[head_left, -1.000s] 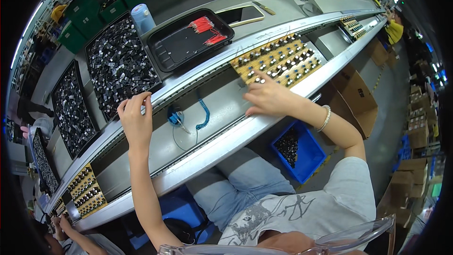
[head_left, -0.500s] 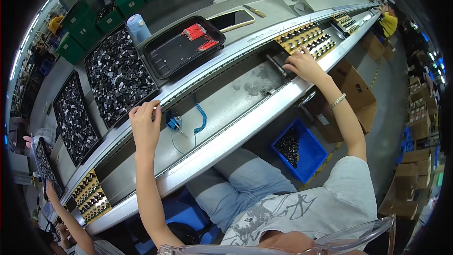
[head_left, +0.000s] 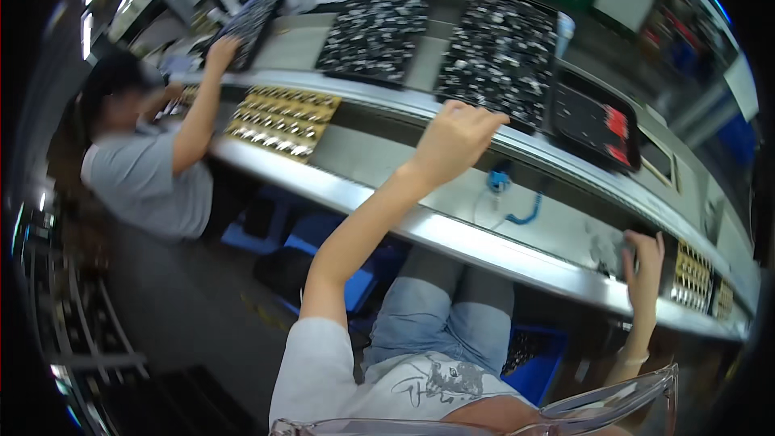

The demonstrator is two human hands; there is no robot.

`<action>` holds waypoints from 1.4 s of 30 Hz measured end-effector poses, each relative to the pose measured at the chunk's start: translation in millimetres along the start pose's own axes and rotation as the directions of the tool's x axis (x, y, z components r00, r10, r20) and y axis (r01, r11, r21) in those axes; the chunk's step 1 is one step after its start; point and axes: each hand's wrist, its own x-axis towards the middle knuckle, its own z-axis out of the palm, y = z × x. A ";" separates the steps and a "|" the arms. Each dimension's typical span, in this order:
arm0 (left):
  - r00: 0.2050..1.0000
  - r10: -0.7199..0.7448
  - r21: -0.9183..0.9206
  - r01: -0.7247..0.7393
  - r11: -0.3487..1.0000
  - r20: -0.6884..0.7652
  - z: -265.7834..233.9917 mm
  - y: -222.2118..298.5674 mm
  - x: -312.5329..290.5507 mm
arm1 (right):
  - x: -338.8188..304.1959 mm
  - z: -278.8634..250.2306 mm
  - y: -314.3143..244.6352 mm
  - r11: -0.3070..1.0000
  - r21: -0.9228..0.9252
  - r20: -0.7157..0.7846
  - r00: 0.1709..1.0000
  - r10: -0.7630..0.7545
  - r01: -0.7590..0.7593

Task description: The person inserts wires and electronic components into circuit boards by hand, pushing the boards along the conveyor line.

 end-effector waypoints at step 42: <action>0.523 -0.849 0.680 0.652 0.336 -0.082 -226.6 -207.3 -227.6 | 83.6 -38.9 -228.1 -0.244 0.781 -0.596 0.569 -0.567 0.575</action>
